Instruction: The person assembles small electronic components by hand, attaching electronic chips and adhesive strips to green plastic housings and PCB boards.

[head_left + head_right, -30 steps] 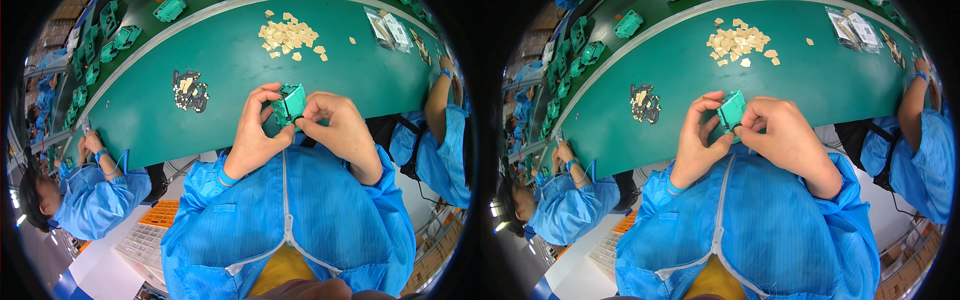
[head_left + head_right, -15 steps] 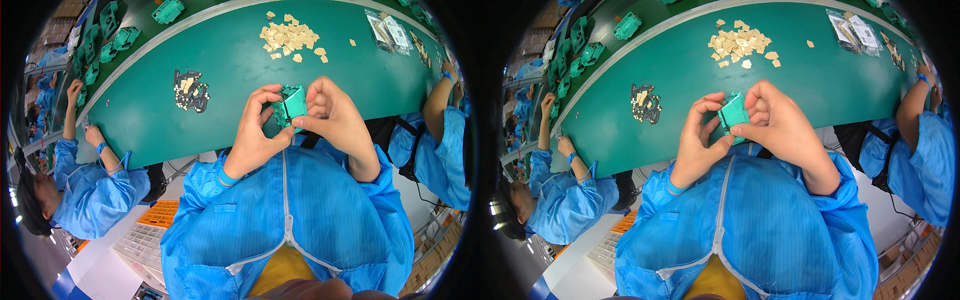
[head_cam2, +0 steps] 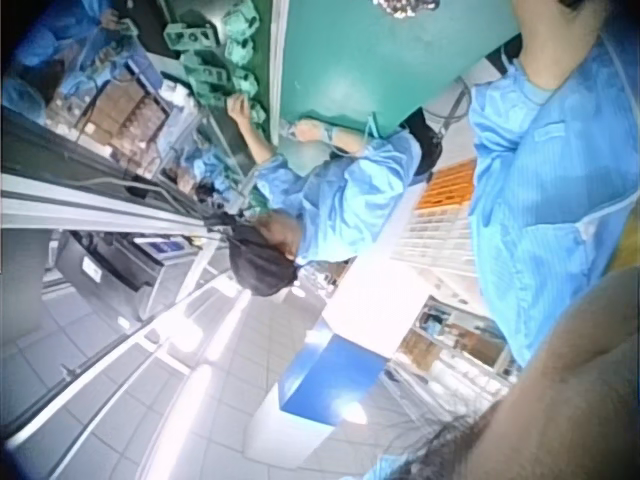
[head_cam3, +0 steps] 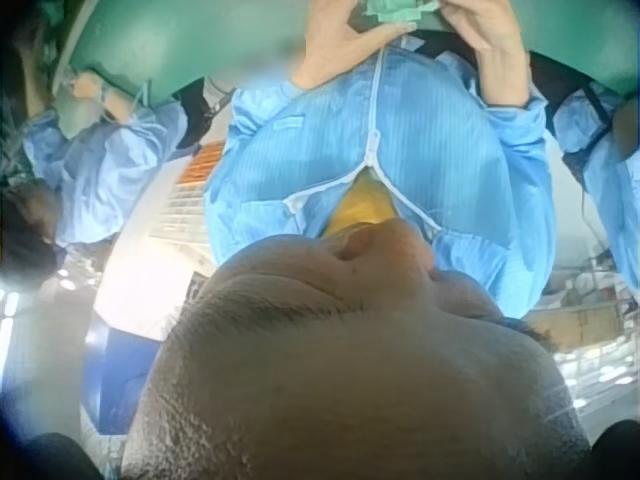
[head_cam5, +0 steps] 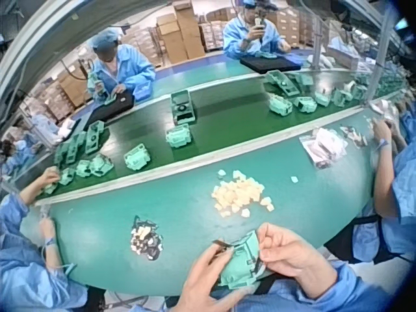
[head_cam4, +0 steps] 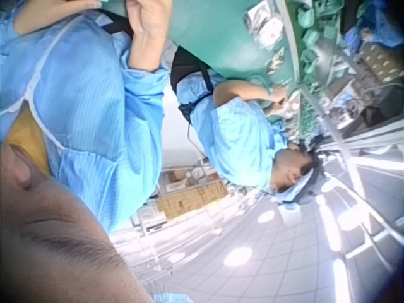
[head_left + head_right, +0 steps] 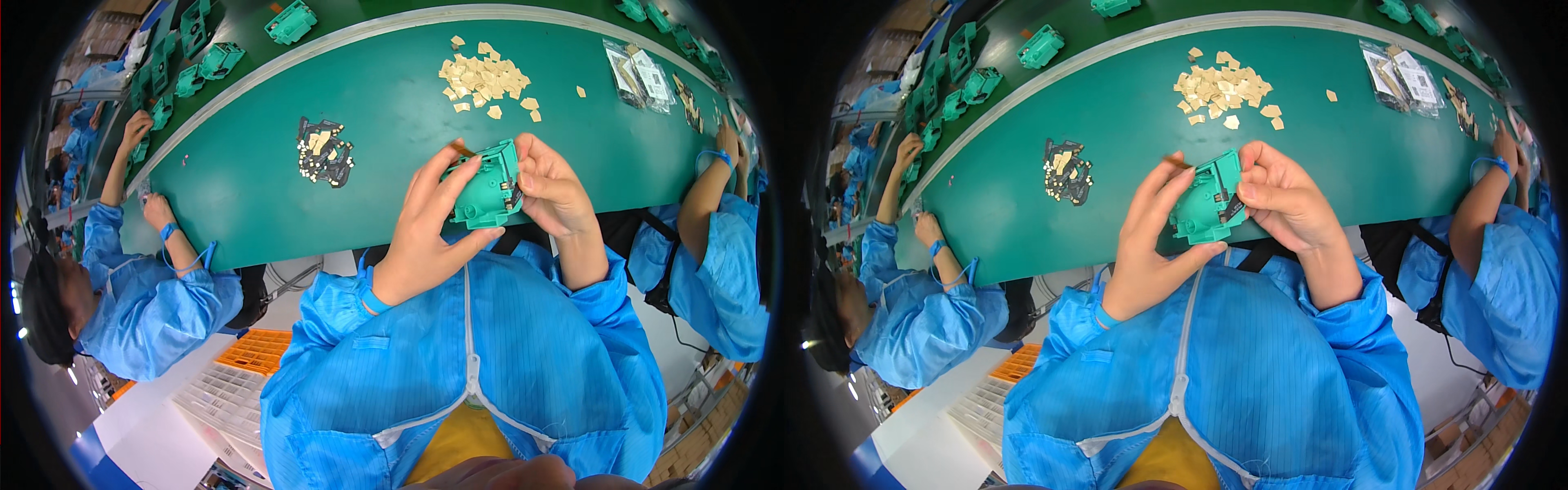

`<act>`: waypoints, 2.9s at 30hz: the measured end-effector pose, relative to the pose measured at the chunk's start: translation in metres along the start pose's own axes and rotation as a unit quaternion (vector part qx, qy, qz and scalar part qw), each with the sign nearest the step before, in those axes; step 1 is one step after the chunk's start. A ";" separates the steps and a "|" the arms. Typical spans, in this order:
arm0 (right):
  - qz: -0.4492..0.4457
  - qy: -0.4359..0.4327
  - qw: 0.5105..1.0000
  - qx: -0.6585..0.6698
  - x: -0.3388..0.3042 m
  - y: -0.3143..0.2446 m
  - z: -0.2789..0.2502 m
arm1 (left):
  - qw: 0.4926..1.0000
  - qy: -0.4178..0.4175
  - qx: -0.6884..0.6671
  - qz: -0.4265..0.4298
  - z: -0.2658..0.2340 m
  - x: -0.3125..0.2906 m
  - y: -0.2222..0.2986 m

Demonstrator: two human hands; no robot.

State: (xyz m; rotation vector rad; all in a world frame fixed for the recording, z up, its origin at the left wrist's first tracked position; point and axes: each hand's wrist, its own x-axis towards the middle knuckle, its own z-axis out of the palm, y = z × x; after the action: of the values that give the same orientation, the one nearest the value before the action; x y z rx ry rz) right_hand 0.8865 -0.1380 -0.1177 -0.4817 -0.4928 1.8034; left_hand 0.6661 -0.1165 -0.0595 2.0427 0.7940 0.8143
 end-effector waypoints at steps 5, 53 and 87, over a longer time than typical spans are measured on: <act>0.012 0.040 0.997 0.060 0.001 0.003 0.008 | 0.989 0.039 0.136 0.049 -0.005 0.003 0.008; -0.183 0.193 0.680 -0.683 0.187 -0.119 -0.014 | 0.917 0.242 0.284 -0.142 -0.108 -0.011 -0.056; -0.211 0.039 0.773 -0.597 0.064 -0.091 0.021 | 0.884 0.143 0.339 -0.288 -0.115 0.051 -0.038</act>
State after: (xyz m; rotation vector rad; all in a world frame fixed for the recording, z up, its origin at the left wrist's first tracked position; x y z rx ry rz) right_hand 0.9297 -0.0545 -0.0545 -1.1771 -1.5602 0.8267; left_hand 0.6000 -0.0102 -0.0210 2.0674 1.9625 0.5259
